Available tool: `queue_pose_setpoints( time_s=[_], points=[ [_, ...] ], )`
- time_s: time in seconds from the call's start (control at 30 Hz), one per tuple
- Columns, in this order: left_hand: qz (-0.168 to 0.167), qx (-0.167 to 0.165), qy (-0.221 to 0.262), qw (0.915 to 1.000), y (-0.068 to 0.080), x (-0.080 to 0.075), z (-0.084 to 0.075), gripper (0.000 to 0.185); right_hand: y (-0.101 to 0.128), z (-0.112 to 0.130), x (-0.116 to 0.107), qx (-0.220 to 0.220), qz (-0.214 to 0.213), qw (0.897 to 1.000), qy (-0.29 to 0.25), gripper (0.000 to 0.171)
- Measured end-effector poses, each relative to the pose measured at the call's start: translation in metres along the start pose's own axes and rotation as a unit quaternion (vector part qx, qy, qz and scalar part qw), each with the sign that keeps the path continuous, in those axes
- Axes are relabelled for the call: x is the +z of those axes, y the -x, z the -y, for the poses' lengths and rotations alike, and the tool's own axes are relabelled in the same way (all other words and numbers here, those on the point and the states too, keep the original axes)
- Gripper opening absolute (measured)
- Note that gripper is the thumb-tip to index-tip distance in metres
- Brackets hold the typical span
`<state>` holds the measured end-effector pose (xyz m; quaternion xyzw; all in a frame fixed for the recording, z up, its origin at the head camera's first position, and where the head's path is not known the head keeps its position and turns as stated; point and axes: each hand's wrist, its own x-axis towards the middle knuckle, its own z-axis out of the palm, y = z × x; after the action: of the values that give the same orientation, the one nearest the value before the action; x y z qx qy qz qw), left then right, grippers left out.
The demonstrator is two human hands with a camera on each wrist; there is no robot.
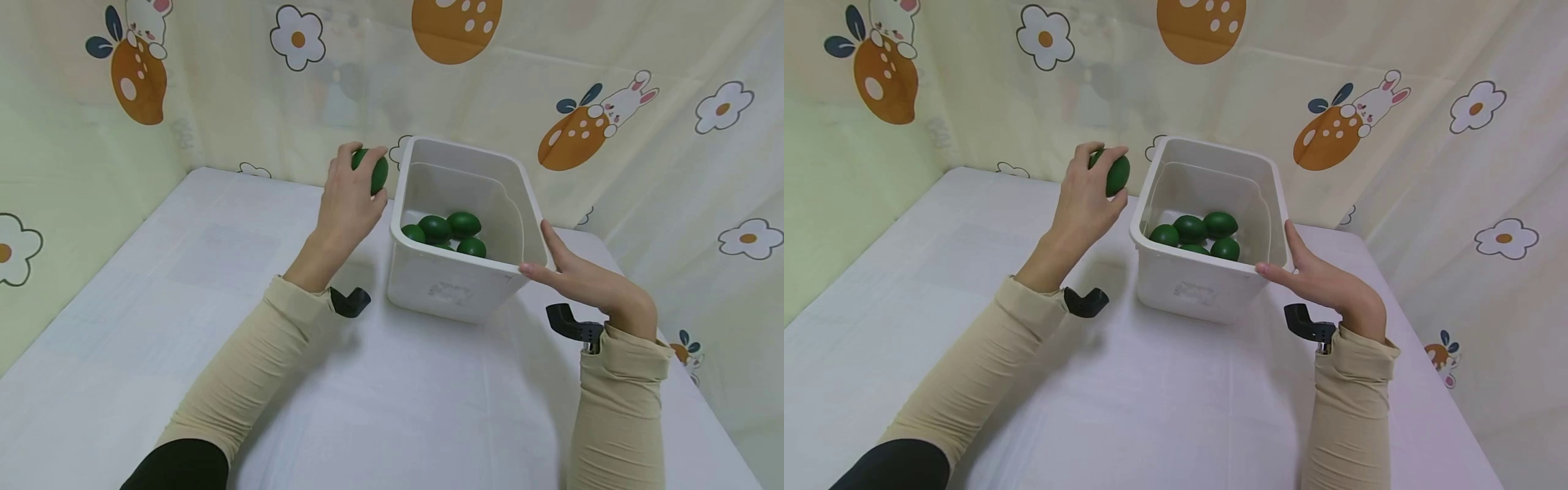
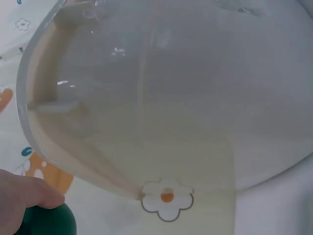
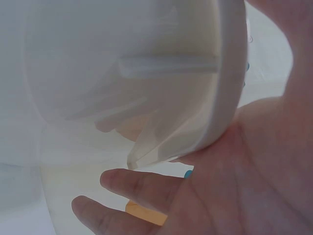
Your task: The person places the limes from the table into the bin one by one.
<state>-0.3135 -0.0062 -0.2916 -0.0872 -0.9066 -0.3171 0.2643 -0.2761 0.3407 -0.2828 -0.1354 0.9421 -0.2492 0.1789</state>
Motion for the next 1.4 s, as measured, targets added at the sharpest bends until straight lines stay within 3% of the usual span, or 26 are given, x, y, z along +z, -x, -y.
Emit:
queue_pose_setpoints(
  time_s=[0.3,0.57,0.77,1.07,1.4],
  points=[
    [-0.027,0.051,0.018,0.9982,0.003,0.001,-0.010,0.051,0.000,-0.001,0.000,-0.002,-0.001,1.000,-0.002,0.087],
    [-0.055,0.116,0.052,0.9904,0.007,0.008,-0.015,0.049,0.000,0.000,0.001,-0.002,0.001,1.000,0.001,0.087],
    [-0.053,0.155,0.060,0.9848,0.012,0.015,-0.022,0.049,0.000,-0.001,0.001,-0.005,0.000,1.000,0.001,0.087],
    [-0.081,0.244,0.089,0.9622,0.022,0.033,-0.036,0.047,-0.001,-0.002,-0.001,-0.002,0.000,1.000,0.001,0.087],
    [-0.119,0.271,0.122,0.9474,0.029,0.045,-0.042,0.041,0.002,0.002,-0.002,-0.002,0.002,1.000,-0.007,0.087]
  ],
)
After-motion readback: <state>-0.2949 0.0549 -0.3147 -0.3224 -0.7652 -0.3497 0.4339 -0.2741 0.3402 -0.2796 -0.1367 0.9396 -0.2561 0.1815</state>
